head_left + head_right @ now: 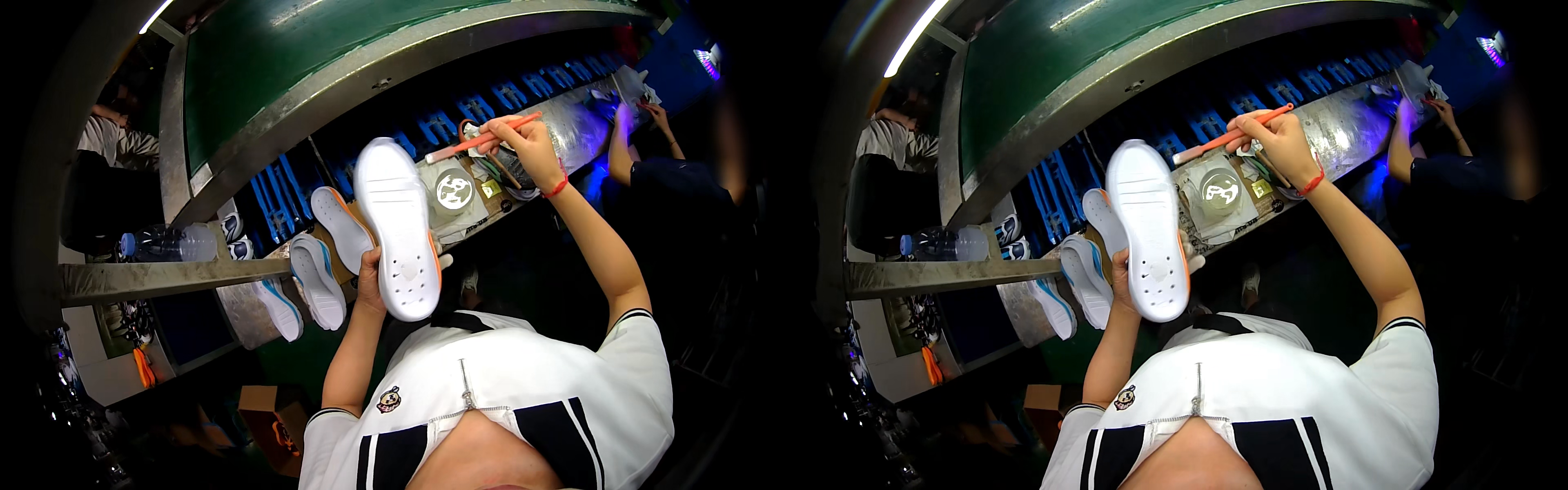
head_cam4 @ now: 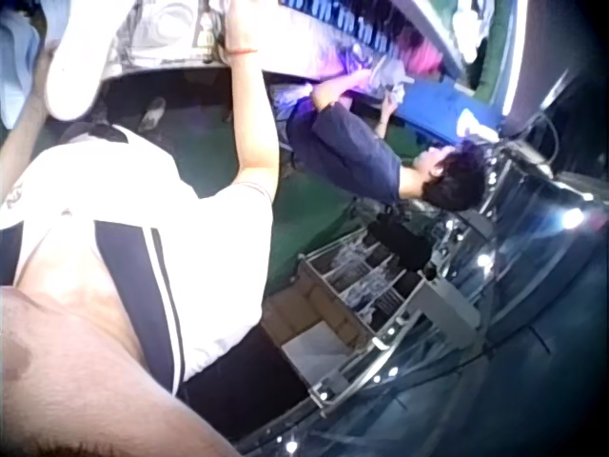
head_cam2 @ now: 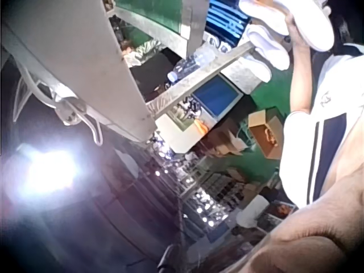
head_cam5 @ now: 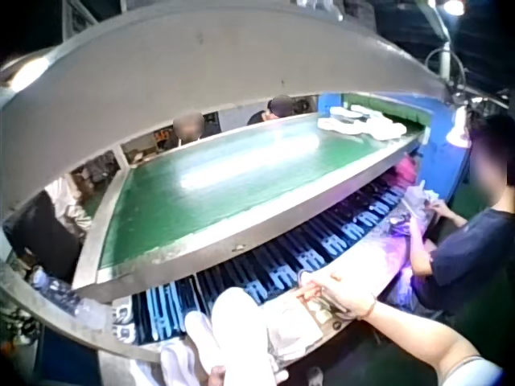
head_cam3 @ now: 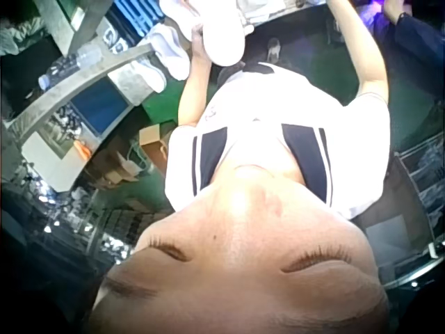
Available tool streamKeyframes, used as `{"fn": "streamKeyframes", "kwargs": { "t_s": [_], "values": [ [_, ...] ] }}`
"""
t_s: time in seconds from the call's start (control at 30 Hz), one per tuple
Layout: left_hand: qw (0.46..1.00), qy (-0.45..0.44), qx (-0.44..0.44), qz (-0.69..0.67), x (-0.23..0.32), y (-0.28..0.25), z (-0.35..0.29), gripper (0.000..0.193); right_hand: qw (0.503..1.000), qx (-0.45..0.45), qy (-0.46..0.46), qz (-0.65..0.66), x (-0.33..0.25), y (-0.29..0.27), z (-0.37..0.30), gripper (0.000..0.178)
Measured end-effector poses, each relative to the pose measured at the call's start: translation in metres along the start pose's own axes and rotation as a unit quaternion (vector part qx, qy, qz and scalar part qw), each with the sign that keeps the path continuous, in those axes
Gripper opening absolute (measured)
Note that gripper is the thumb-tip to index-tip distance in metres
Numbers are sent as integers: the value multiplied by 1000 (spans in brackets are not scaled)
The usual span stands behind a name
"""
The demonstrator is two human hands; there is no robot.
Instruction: The person applies liquid glue to the inner surface of shoe soles using a brush, handling them one at a time and placing them on a conveyor belt.
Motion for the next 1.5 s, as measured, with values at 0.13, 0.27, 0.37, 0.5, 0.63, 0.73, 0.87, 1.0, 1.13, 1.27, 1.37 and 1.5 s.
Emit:
{"fn": "streamKeyframes", "kwargs": {
  "t_s": [0.13, 0.27, 0.37, 0.5, 0.63, 0.73, 0.87, 1.0, 1.13, 1.27, 1.37, 1.5],
  "values": [
    [973, 104, 97, 180, 26, -52, -4, 66, 995, -97, -3, 0, -6, 40, -31, 25],
    [945, 145, 121, 268, 23, -29, 2, 66, 993, -110, -13, -49, 6, 77, -45, 23],
    [943, 166, 127, 261, 27, -28, -2, 63, 994, -81, -34, -61, 16, 57, -34, 23],
    [935, 174, 141, 273, 32, -42, -3, 63, 994, -58, -2, -89, 23, 34, -29, 23],
    [907, 199, 119, 351, 24, -32, 2, 66, 993, -98, -44, -45, 0, 76, -38, 23],
    [892, 211, 130, 379, 24, -27, 1, 67, 988, -120, -29, -90, 7, 78, -30, 22],
    [878, 239, 128, 394, 28, -25, -6, 66, 985, -59, -34, -158, 18, 29, -19, 22],
    [761, 317, 106, 555, 28, -19, -5, 66, 983, -22, -13, -181, 17, 26, -40, 23],
    [430, 372, 45, 821, 28, -18, -3, 70, 994, -10, -1, -112, 20, 38, -54, 23],
    [631, 294, 101, 711, 31, -27, 5, 71, 998, -51, 24, -22, 21, 59, -66, 25],
    [701, 267, 112, 652, 29, -30, 8, 71, 992, -120, 25, 21, 14, 84, -73, 24],
    [849, 288, 97, 432, 20, -8, 11, 71, 983, -181, -26, 4, 2, 98, -61, 22]
  ]
}}
Point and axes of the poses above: each hand's wrist, its own z-axis towards the middle knuckle, its own y-axis out of the palm, x = y × z, the point moved 3 cm from there along z, towards the middle knuckle, and after that the axes turned 6 degrees about y, right-handed, at the moved point
